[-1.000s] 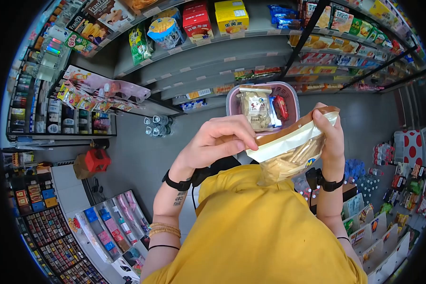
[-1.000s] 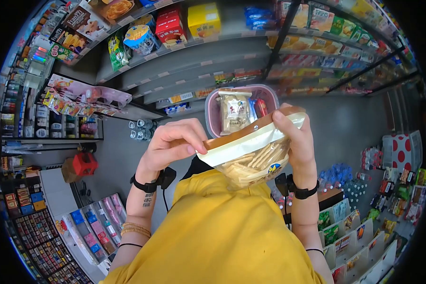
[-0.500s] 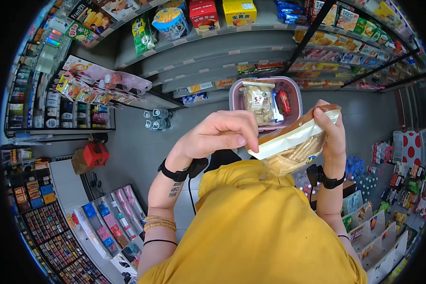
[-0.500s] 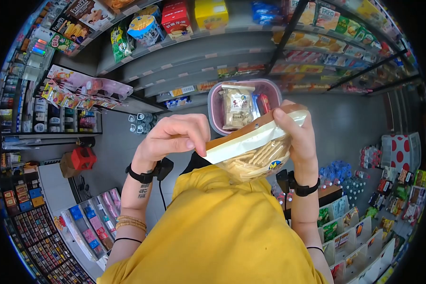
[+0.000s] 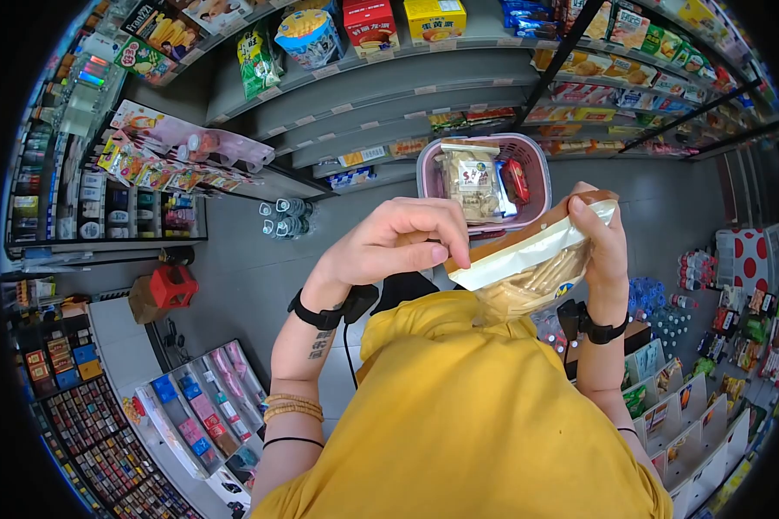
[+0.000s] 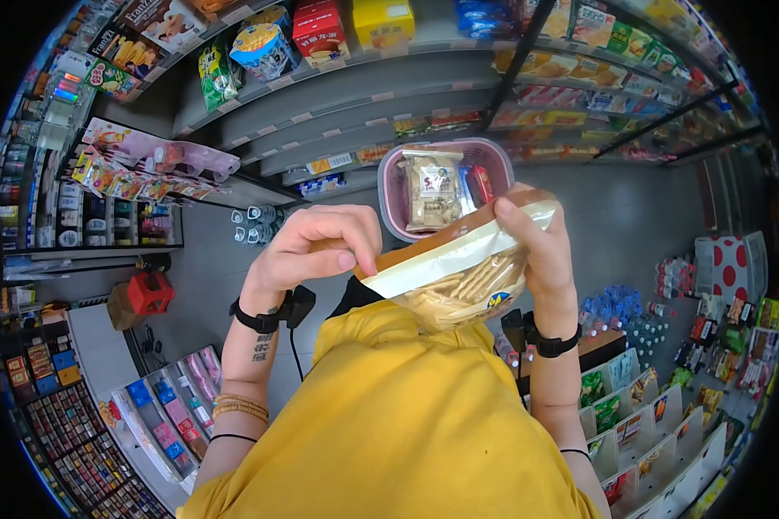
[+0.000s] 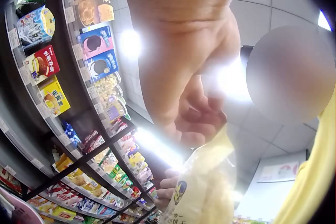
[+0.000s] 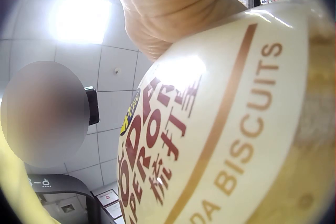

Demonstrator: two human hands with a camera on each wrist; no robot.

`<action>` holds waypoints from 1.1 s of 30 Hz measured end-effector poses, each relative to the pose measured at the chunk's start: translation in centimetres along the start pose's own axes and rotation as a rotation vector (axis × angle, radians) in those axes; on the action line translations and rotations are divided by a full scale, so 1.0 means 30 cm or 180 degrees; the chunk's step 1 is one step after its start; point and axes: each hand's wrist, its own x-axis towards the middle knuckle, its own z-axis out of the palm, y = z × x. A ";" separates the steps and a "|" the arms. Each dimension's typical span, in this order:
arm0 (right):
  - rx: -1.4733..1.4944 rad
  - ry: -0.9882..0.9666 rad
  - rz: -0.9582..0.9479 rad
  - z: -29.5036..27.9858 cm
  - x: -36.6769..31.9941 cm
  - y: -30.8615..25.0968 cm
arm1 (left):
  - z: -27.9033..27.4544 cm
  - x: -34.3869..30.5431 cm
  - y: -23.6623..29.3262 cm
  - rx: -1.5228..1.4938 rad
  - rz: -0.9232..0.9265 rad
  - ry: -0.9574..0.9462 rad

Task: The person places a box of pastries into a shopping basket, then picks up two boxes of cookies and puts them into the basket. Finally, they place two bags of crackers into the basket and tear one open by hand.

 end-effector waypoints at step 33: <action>0.0035 0.0047 0.0002 0.005 -0.041 0.011 | 0.017 -0.029 -0.047 -0.0406 -0.0015 -0.0082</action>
